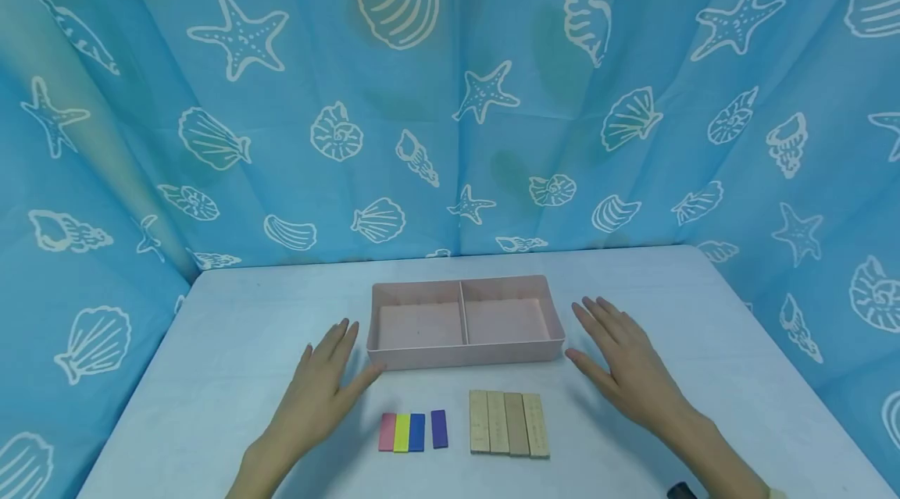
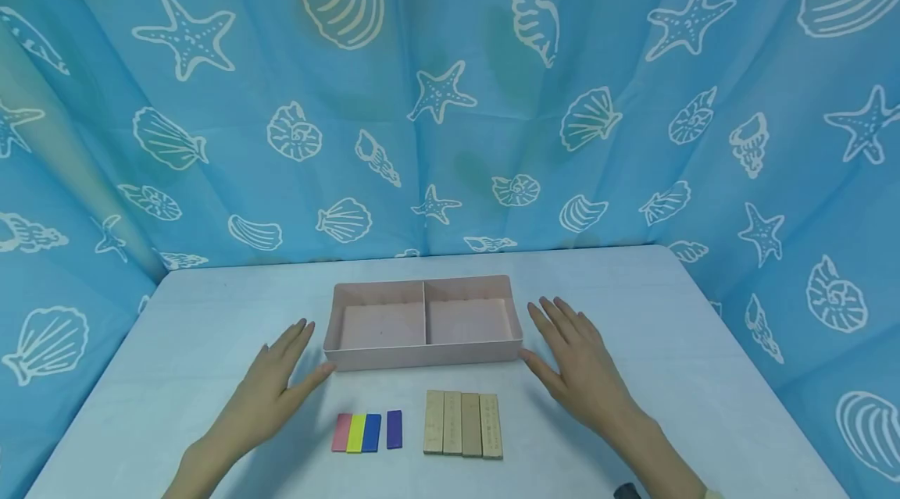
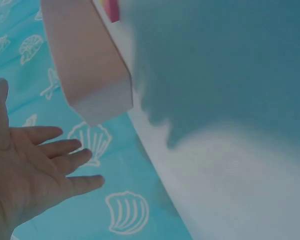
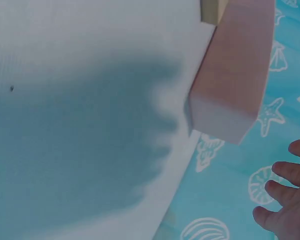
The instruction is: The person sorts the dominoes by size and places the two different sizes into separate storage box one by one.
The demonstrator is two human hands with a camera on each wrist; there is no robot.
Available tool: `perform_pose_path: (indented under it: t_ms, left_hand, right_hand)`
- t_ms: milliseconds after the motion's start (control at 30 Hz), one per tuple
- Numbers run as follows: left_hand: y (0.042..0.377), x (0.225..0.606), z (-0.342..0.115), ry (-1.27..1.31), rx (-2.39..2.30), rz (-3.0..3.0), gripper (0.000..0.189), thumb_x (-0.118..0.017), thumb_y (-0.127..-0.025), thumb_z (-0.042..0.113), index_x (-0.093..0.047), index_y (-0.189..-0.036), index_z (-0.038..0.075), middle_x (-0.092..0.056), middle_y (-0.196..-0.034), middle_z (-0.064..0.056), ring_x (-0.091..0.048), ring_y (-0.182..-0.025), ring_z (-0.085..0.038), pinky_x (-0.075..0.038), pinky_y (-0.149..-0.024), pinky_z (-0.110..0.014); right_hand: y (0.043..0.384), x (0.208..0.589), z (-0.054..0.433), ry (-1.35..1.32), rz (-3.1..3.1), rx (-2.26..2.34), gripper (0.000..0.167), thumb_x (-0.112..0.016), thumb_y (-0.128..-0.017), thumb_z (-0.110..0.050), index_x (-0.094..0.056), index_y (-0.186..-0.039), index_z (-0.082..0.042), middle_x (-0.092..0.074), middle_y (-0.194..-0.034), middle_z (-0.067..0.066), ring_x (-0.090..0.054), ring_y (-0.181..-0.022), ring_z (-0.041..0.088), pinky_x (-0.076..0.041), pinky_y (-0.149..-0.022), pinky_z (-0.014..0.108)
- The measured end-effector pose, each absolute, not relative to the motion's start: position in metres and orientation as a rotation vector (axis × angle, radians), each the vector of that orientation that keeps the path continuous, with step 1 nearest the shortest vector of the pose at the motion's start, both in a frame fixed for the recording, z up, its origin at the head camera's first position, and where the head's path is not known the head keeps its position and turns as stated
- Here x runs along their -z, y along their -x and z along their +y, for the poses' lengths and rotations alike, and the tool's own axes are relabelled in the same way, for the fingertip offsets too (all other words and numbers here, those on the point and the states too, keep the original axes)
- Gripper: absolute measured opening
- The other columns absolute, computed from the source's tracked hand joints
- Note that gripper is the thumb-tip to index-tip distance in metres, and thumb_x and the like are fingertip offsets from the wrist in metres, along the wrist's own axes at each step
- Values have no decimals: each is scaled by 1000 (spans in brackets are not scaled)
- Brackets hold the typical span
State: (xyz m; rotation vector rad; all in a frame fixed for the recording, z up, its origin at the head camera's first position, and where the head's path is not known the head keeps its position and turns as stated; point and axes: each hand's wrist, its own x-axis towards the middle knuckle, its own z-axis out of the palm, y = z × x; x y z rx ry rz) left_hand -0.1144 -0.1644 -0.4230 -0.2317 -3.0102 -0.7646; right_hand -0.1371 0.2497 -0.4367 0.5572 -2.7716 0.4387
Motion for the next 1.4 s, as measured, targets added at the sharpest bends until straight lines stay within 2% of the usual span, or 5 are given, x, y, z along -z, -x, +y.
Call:
perform_pose_path:
  t_ms: [400,800,967,1233,1400]
  left_hand:
    - [121,412,-162,9,1203,-3022,96,-42,-90,75,-33,-153,2,-32,-156,-21,-28,-144,-41,-30,-110,-62]
    - [129,416,-162,-6,1427,-2830,83,-56,-94,59,-36,-150,0,-39,-152,-22,-45,-134,-39,-46,-101,-50]
    - [132,420,-161,-32,1428,-2796,76,-61,-95,49,-38,-148,-1,-43,-148,-24,-50,-129,-39,-48,-99,-51]
    - [136,428,-160,-77,1478,-2734,67,-64,-96,40,-43,-145,-1,-55,-137,-21,-55,-124,-38,-49,-96,-56]
    - [152,464,-169,-106,1565,-2673,79,-62,-89,61,-48,-142,5,-59,-132,-13,-58,-120,-33,-55,-89,-49]
  right_hand:
    - [117,423,241,-635,-2742,-485,65,-63,-96,-41,-41,-151,-16,-47,-147,8,-44,-131,29,-44,-101,56]
    - [100,421,232,-725,-2749,-542,65,-72,-91,-40,-46,-147,-19,-52,-140,-2,-51,-123,16,-53,-94,42]
    - [96,425,230,-781,-2733,-564,67,-75,-87,-40,-50,-144,-16,-54,-138,-5,-52,-119,11,-54,-93,39]
    - [92,438,228,-822,-2775,-627,67,-76,-86,-42,-49,-145,-23,-54,-137,-9,-52,-116,7,-54,-91,36]
    - [89,445,227,-858,-2775,-629,66,-76,-86,-43,-50,-144,-24,-54,-135,-10,-54,-116,8,-55,-90,35]
